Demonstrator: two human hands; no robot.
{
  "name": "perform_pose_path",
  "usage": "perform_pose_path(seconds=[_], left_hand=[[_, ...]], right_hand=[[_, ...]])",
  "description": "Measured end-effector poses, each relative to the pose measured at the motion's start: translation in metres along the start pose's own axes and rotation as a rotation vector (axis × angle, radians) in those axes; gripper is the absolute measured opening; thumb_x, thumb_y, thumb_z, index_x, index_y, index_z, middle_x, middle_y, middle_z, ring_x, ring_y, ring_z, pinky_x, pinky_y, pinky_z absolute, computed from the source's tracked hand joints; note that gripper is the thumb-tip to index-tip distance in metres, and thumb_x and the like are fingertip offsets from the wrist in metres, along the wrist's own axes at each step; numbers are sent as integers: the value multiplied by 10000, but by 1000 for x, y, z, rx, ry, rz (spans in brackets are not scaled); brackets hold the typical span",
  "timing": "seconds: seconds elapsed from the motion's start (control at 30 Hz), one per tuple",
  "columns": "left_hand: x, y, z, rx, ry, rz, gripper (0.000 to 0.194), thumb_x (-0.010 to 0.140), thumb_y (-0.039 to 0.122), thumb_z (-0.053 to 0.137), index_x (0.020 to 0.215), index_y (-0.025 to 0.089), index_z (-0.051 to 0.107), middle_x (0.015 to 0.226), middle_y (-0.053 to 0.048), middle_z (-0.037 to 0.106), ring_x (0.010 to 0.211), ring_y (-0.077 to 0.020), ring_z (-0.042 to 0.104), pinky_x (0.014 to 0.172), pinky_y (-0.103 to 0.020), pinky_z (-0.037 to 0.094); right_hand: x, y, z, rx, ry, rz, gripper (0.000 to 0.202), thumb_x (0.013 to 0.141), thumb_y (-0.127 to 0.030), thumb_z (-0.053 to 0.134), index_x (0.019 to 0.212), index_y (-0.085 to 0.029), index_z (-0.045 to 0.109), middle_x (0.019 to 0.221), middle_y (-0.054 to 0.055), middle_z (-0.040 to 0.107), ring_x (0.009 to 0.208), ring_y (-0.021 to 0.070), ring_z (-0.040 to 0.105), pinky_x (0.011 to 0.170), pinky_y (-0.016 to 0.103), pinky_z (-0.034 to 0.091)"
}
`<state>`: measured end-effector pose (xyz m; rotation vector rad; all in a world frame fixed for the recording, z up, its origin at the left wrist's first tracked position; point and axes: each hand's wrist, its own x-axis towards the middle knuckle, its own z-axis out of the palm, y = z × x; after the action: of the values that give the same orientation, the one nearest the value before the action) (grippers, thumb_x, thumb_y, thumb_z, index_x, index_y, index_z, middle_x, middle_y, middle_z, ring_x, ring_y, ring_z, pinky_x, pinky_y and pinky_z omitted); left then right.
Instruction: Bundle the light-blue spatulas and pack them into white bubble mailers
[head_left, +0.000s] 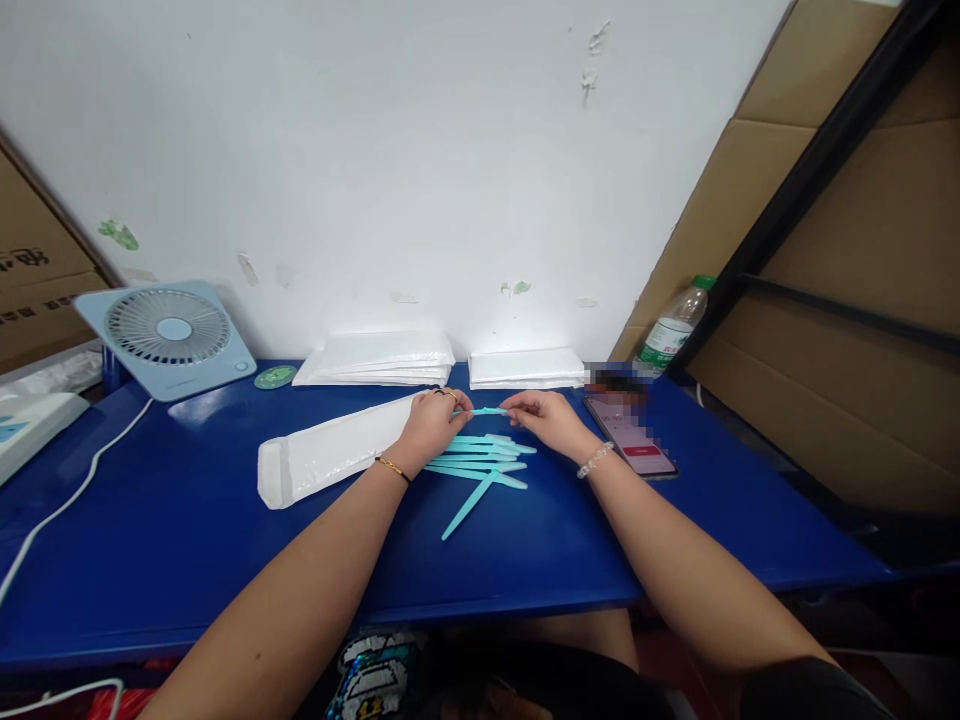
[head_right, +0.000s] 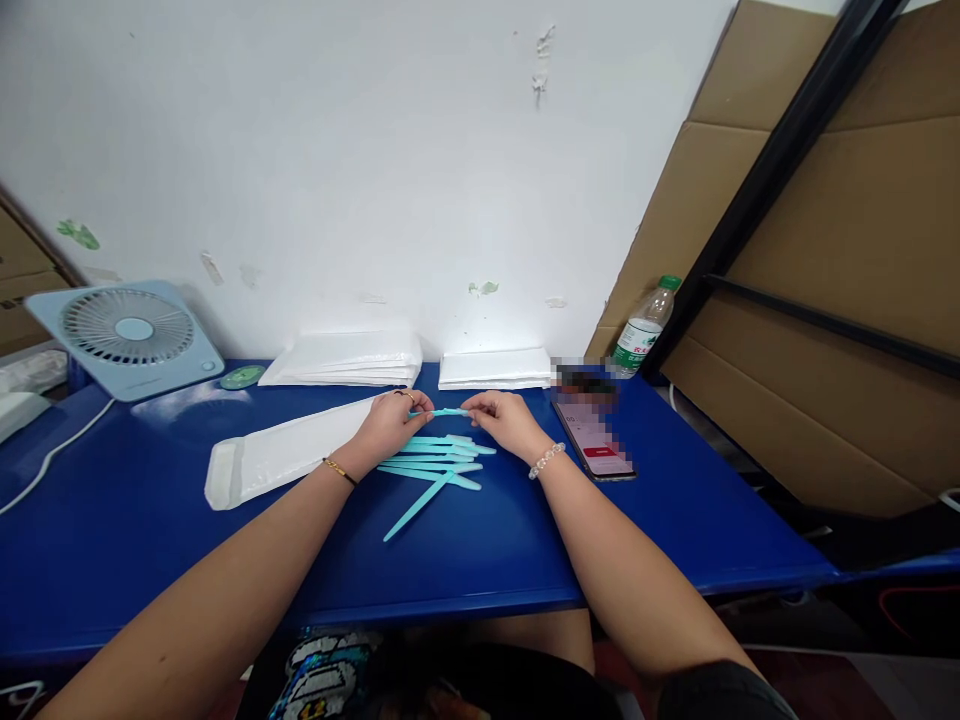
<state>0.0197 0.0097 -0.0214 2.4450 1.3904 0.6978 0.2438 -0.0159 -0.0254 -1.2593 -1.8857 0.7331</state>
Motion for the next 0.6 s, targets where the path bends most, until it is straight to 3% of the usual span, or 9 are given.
perform_pose_path(seconds=[0.17,0.23,0.3,0.37,0.5,0.6], left_hand=[[-6,12,-9,15,-105,32,254,845,386,483,951,214,637,963,-32,677,948,-209,587,895,-352,375],[-13,16,-15,52,-176,70,453,797,508,522,1124,202,588,1126,-79,640,1086,-255,538,938,-372,355],[-23,22,-20,114,-259,123,765,659,621,615,1270,178,490,1269,-138,552,1200,-315,453,964,-398,340],[-31,29,-24,184,-334,155,890,536,648,687,1266,179,491,1270,-162,535,1196,-352,446,943,-412,358],[-38,45,-25,278,-386,153,471,659,456,654,1040,186,594,1028,-128,628,968,-301,581,787,-369,436],[-37,51,-20,307,-390,145,266,720,268,556,962,159,588,949,-121,635,839,-256,612,687,-330,452]], right_hand=[[-2,-11,4,-49,-57,-33,226,812,-237,543,965,-172,697,726,33,696,670,154,649,610,254,496],[-4,-12,1,-106,-68,-42,218,807,-226,547,945,-177,709,757,37,705,668,153,639,613,258,486],[-5,-12,-3,-163,-107,-65,209,800,-212,551,923,-190,719,811,35,714,693,152,634,643,262,483],[-7,-13,-7,-204,-165,-95,204,796,-197,551,904,-199,724,840,30,714,727,153,633,676,262,477],[-13,-23,-13,-286,-267,-160,204,818,-266,563,947,-200,707,893,43,682,787,165,613,714,273,459],[-20,-35,-11,-376,-366,-214,405,732,-379,674,1090,-193,635,986,67,622,883,201,571,749,296,451]])
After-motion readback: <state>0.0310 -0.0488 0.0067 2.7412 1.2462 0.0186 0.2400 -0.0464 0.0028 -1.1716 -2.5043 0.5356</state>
